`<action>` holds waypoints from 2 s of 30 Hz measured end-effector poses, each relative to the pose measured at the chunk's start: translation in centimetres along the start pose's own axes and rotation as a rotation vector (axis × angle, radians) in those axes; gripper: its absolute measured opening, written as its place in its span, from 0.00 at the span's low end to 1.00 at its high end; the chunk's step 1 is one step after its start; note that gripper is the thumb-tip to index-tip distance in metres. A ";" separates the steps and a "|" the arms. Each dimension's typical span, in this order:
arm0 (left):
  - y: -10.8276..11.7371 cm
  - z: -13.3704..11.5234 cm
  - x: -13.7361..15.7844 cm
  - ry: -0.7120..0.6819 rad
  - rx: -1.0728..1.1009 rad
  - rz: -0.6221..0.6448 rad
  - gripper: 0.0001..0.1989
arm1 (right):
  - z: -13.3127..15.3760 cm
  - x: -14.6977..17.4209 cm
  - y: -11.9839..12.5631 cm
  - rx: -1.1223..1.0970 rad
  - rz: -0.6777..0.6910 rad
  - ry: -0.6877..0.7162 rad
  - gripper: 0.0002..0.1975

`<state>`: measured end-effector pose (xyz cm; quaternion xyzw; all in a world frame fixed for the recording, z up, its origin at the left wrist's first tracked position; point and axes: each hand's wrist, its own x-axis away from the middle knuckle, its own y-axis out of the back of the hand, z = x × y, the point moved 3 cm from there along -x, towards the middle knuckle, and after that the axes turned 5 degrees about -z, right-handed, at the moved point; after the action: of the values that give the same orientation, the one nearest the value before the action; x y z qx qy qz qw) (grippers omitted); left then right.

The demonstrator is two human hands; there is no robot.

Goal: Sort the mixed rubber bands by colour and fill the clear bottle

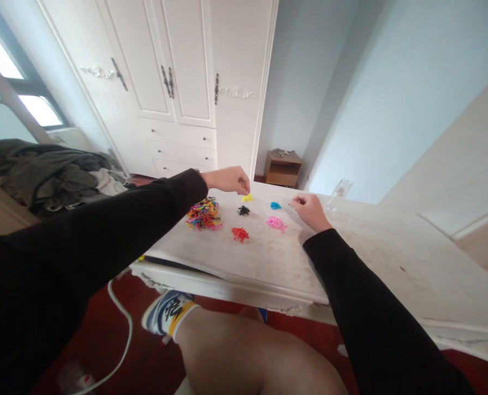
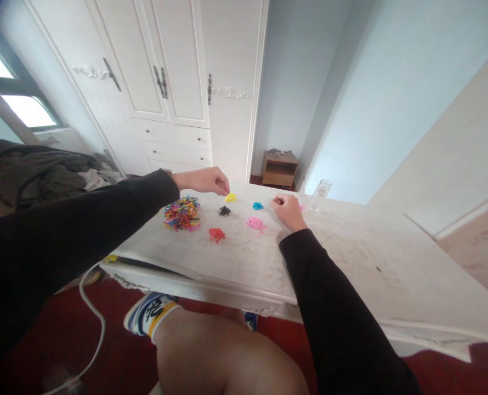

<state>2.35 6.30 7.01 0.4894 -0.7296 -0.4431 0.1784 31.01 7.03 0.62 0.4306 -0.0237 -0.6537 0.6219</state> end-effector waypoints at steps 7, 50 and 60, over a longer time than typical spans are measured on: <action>0.1 0.3 7.1 0.108 -0.276 0.344 0.22 | 0.1 0.0 0.0 0.001 0.027 -0.011 0.11; 3.0 3.1 10.2 0.087 0.131 0.167 0.13 | -0.4 0.4 -0.1 0.041 0.091 0.009 0.14; 2.8 4.3 10.3 0.327 0.454 -0.091 0.11 | -0.3 0.3 -0.1 0.044 0.107 0.024 0.16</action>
<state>-6.87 -0.30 5.22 0.6141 -0.7490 -0.1910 0.1594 31.17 6.99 0.19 0.4501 -0.0538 -0.6138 0.6463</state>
